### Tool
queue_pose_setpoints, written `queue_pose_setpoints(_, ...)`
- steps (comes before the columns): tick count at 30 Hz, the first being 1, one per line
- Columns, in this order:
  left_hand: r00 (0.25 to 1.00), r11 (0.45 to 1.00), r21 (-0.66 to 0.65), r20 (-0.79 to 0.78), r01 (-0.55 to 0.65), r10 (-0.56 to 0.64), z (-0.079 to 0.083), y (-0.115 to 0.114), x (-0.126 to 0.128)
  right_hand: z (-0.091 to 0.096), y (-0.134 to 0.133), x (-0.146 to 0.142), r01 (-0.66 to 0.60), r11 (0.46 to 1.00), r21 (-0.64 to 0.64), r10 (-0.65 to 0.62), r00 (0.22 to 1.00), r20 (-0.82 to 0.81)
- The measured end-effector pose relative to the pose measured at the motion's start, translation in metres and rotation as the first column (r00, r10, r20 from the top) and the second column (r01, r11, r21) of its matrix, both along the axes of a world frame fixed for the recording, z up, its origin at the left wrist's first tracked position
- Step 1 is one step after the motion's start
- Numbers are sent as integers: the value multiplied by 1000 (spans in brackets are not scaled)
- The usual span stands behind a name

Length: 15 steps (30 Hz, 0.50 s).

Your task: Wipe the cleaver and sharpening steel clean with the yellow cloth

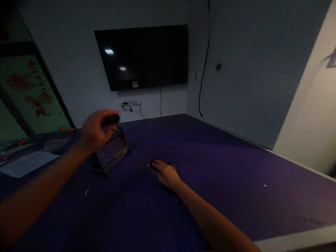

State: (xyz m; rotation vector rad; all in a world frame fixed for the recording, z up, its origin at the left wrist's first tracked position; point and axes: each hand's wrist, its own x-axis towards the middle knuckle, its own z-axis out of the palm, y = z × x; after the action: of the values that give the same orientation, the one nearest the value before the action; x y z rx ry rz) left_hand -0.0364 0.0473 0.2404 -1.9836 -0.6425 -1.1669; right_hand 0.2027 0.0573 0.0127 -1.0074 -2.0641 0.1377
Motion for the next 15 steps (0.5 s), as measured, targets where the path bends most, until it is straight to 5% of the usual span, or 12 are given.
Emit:
queue_pose_setpoints(2,942,989,-44,-299,144,-150,-56,-31,22,-1,2,1,26,999,-22,-28,996,-84)
queue_pose_setpoints(5,857,951,-154,-412,270,-310,-126,-61,46,1,7,3,58,996,-62,-70,974,-217)
queue_pose_setpoints(7,850,948,-172,-420,269,-317,-158,-69,54,4,10,4,81,991,-106,-110,947,-302)
queue_pose_setpoints(11,862,934,-221,-371,279,-345,-191,-64,56,4,16,6,93,959,-266,-206,876,-437)
queue_pose_setpoints(15,864,920,-262,-340,291,-371,-205,-50,50,2,22,8,-63,886,-460,-214,824,-525)
